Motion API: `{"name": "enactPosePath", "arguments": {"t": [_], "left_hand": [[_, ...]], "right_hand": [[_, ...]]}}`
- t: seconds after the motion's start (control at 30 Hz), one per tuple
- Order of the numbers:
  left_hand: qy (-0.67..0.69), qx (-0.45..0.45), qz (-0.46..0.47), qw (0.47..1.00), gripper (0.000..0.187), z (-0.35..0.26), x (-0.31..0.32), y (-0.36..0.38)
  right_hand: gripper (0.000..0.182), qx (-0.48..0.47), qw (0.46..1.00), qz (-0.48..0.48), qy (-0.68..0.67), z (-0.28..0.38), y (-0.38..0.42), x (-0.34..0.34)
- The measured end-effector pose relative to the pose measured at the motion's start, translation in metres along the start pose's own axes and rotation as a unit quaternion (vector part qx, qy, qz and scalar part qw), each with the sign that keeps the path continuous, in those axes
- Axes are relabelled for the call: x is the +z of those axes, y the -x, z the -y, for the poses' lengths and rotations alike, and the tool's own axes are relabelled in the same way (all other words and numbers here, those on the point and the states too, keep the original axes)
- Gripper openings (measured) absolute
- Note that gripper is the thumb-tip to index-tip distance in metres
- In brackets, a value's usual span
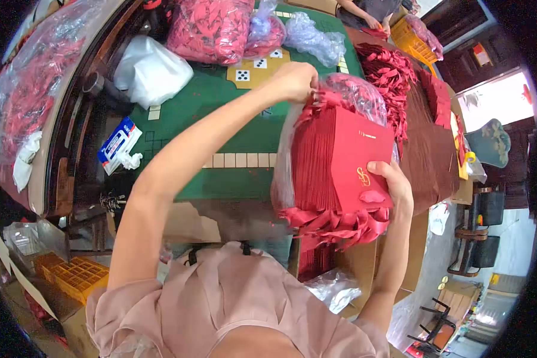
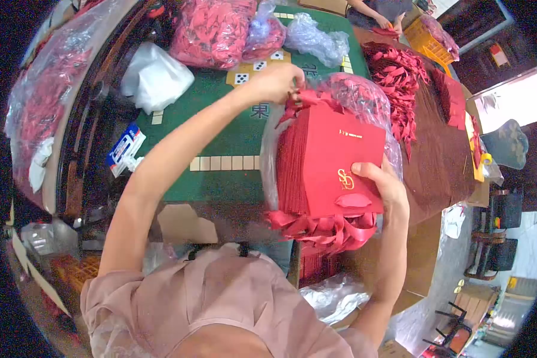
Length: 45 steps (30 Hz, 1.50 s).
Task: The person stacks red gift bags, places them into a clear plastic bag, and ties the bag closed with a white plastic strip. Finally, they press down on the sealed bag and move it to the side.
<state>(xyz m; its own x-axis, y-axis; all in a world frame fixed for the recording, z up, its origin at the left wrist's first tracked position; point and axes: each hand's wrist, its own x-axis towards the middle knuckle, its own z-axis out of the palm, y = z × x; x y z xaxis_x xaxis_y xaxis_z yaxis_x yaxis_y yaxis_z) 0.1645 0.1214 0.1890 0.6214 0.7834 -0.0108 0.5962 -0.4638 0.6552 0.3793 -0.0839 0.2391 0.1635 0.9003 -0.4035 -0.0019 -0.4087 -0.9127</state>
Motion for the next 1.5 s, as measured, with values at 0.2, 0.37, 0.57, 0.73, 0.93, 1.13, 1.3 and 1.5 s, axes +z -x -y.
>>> {"name": "enactPosePath", "arguments": {"t": [0.2,0.37,0.57,0.73,0.93,1.13,1.3,1.5], "left_hand": [[0.184,-0.037,0.039,0.981,0.022,-0.011,0.005,-0.013],[0.335,-0.155,0.055,0.928,0.029,-0.037,0.029,-0.037],[0.226,0.088,-0.158,0.957,0.036,-0.040,0.023,-0.030],[0.083,0.047,-0.050,0.994,0.047,-0.062,0.002,-0.010],[0.340,-0.052,0.001,0.939,0.023,-0.062,-0.006,-0.013],[-0.156,0.181,-0.162,0.957,0.038,-0.103,-0.036,0.050],[-0.169,0.313,-0.145,0.923,0.049,-0.156,-0.017,0.115],[-0.153,0.270,-0.110,0.944,0.080,-0.142,0.023,0.133]], "right_hand": [[0.066,-0.016,0.999,0.031,-0.031,-0.002,-0.002,-0.001],[0.064,-0.011,1.000,0.021,-0.016,0.000,-0.001,-0.001],[0.063,0.014,1.000,0.022,-0.003,-0.002,-0.004,-0.008],[0.068,0.000,1.000,0.018,0.002,-0.003,-0.003,-0.005],[0.070,-0.035,0.998,0.058,-0.009,0.000,-0.005,-0.006],[0.080,-0.066,0.995,0.073,-0.004,0.005,-0.001,-0.001],[0.074,-0.153,0.985,0.066,0.035,-0.006,-0.011,-0.005],[0.071,-0.071,0.993,0.094,-0.017,-0.003,-0.009,-0.006]]}}
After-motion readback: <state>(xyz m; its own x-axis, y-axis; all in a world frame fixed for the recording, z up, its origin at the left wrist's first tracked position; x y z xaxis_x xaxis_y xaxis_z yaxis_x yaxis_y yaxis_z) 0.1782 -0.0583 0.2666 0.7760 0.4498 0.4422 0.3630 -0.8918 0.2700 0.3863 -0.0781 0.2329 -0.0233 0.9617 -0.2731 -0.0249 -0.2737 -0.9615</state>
